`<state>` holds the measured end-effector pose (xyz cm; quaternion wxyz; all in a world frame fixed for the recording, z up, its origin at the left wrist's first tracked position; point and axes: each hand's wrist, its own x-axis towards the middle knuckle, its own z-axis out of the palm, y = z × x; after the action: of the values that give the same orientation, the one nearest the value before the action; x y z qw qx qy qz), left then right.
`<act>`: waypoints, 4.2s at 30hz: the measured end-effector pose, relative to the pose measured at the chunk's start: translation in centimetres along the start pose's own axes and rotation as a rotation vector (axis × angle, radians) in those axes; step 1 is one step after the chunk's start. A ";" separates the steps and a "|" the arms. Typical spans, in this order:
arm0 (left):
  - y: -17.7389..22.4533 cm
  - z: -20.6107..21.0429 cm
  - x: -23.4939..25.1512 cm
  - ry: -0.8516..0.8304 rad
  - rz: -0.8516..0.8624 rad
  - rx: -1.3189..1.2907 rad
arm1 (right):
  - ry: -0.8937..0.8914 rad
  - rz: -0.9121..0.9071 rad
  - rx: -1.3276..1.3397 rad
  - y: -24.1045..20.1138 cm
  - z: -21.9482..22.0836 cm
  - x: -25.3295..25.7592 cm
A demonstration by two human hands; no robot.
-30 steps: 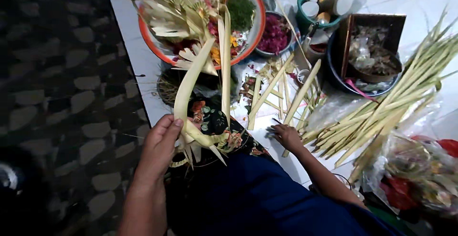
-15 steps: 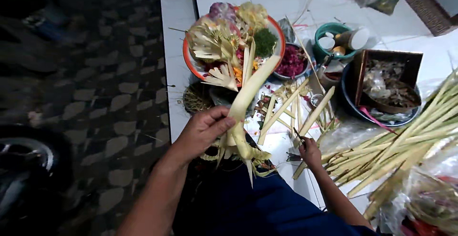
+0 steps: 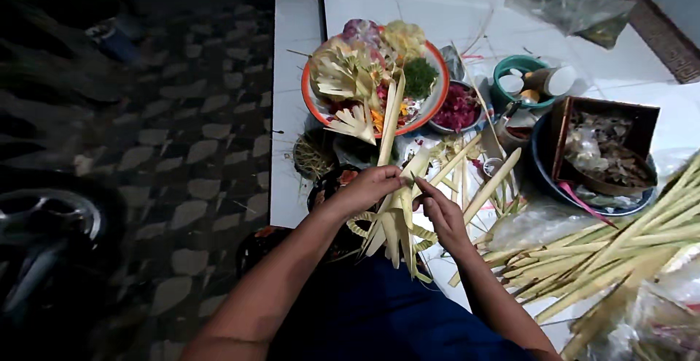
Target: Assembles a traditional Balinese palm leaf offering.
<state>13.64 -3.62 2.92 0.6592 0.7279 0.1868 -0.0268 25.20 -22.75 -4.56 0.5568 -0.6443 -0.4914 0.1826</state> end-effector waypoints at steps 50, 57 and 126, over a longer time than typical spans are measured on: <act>-3.6 0.0 -6.7 1.043 0.491 -0.824 | -0.037 0.326 0.771 -5.3 10.7 10.4; -12.1 1.8 -12.3 0.871 0.267 -0.499 | -0.269 0.499 0.560 -2.2 10.4 9.2; -9.7 -11.0 -1.5 0.452 -0.202 -0.328 | -0.600 0.132 -0.555 1.3 9.9 14.5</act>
<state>6.94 7.30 -4.45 0.7038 0.5768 0.4022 0.1013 24.54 -5.14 -4.26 0.1812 -0.7185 -0.6199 0.2582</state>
